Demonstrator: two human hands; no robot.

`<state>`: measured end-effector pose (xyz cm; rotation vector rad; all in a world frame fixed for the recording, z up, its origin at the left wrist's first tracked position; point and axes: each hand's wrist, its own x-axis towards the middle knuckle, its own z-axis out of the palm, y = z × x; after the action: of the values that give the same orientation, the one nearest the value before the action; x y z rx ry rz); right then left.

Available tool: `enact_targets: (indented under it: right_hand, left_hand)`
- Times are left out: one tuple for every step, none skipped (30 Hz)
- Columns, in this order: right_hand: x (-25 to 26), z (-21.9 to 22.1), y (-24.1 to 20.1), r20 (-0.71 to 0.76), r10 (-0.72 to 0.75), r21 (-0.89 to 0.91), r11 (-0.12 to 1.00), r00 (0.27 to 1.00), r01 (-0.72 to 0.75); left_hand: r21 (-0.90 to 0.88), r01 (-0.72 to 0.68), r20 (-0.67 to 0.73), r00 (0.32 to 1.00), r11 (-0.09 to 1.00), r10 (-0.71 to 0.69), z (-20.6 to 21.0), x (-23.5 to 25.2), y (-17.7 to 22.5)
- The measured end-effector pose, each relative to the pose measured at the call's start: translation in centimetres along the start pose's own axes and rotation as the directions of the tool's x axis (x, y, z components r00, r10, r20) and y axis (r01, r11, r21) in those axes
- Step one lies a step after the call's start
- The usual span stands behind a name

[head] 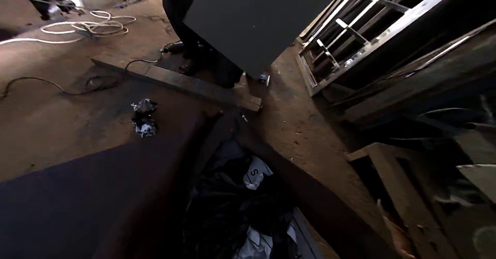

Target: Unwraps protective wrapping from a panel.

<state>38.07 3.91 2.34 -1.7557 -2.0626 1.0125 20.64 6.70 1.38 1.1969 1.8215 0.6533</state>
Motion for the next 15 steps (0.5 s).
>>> enact_targets:
  right_hand:
    - [-0.5,0.2,0.1,-0.006,0.003,-0.006,1.000,1.000,-0.003]
    - [-1.0,0.4,0.4,-0.017,-0.001,-0.017,1.000,1.000,0.001]
    - [-1.7,0.9,1.1,-0.053,-0.017,-0.036,0.999,0.998,0.015]
    - [-2.4,1.4,2.0,-0.099,-0.029,-0.070,0.997,0.995,0.022]
    - [-3.5,1.5,2.2,-0.125,-0.020,-0.100,0.995,0.992,0.008]
    - [-4.9,0.9,1.2,-0.105,0.018,-0.102,0.994,0.994,-0.029]
    - [-6.2,0.3,0.4,-0.080,0.051,-0.115,0.992,0.995,-0.060]
    - [-7.3,0.0,-0.1,-0.072,0.063,-0.119,0.990,0.995,-0.071]
    - [-8.1,0.1,0.1,-0.090,0.044,-0.112,0.992,0.995,-0.053]
    - [-8.8,0.4,0.7,-0.113,0.009,-0.097,0.995,0.994,-0.021]
    - [-9.5,0.6,1.1,-0.115,-0.008,-0.081,0.997,0.993,-0.002]
    - [-10.4,0.7,1.4,-0.104,-0.009,-0.069,0.998,0.995,0.002]
    - [-11.2,0.8,1.7,-0.112,-0.020,-0.054,0.998,0.994,0.014]
    - [-12.0,1.0,2.1,-0.118,-0.024,-0.040,0.999,0.993,0.020]
    - [-12.9,1.1,2.5,-0.122,-0.031,-0.031,0.999,0.992,0.028]
  left_hand:
    - [0.007,0.003,-0.008,1.000,1.000,-0.003,-0.3,-0.3,0.2]
    - [0.057,-0.003,-0.013,1.000,0.998,0.004,-0.9,-0.9,0.6]
    - [0.141,-0.015,-0.024,1.000,0.990,0.019,-1.7,-2.0,1.4]
    - [0.228,-0.016,-0.025,0.999,0.973,0.022,-2.4,-2.9,2.2]
    - [0.269,-0.006,-0.013,1.000,0.963,0.010,-2.9,-3.5,2.9]
    - [0.311,-0.007,-0.021,1.000,0.950,0.014,-3.2,-3.9,3.3]
    - [0.337,-0.023,-0.024,0.999,0.941,0.034,-3.3,-4.0,3.4]
    - [0.320,-0.047,-0.023,0.998,0.946,0.057,-3.1,-3.8,3.1]
    - [0.297,-0.061,-0.030,0.997,0.953,0.073,-2.8,-3.2,2.6]
    - [0.293,-0.056,-0.062,0.995,0.954,0.077,-2.5,-2.8,2.3]
    - [0.269,-0.048,-0.073,0.995,0.962,0.070,-2.2,-2.8,2.5]
    - [0.276,-0.035,-0.080,0.995,0.960,0.059,-2.1,-2.9,2.7]
    - [0.320,-0.017,-0.083,0.995,0.947,0.046,-2.2,-2.8,2.8]
    - [0.360,-0.007,-0.076,0.996,0.933,0.036,-2.3,-2.5,2.7]
    - [0.393,-0.004,-0.065,0.997,0.919,0.033,-2.5,-2.2,2.5]
